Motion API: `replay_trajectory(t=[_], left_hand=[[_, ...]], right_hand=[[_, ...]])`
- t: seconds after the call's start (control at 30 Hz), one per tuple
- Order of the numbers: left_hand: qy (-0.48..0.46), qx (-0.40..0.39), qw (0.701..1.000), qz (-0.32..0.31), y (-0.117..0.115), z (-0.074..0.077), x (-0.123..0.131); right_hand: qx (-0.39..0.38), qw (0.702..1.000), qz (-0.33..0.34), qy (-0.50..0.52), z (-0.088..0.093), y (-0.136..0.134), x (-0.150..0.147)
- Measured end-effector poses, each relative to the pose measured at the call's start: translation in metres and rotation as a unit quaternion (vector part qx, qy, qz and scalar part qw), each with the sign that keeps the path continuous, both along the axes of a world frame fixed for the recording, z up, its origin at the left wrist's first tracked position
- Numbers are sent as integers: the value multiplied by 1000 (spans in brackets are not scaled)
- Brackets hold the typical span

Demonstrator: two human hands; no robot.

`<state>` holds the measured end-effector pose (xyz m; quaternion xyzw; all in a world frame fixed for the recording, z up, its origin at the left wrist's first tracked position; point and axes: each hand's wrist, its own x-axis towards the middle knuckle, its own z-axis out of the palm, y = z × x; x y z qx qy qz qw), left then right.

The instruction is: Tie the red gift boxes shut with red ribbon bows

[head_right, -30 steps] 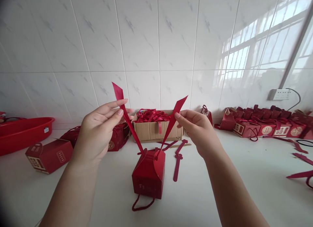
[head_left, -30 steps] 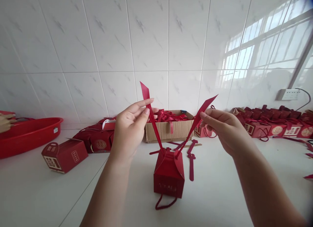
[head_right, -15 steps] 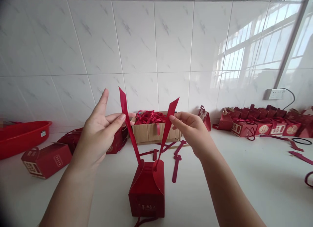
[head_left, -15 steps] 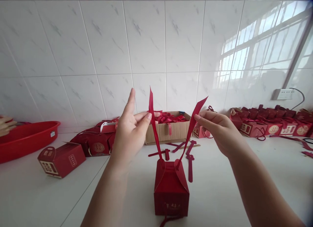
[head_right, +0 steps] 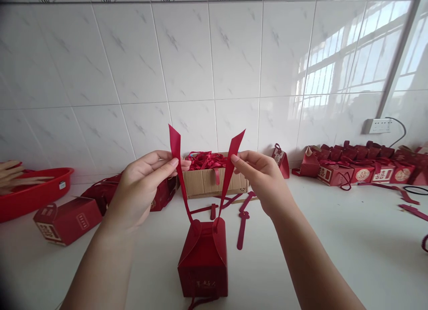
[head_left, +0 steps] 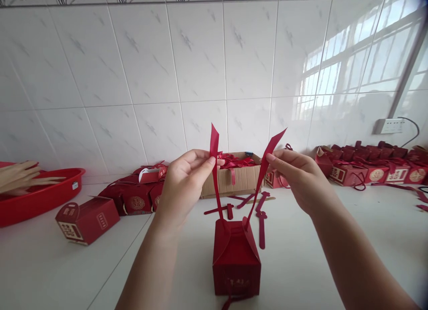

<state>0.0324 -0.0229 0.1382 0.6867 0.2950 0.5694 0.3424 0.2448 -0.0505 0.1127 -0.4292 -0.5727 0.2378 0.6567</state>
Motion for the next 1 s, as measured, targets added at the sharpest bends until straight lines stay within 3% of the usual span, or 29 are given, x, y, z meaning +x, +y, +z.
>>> replay_trajectory(t=[0.4, 1.0], left_hand=[[-13, 12, 999, 35, -1, 0, -1], [-24, 40, 999, 20, -1, 0, 2]], right_hand=[[7, 1000, -4, 23, 1, -2, -2], [3, 999, 9, 31, 1, -3, -2]])
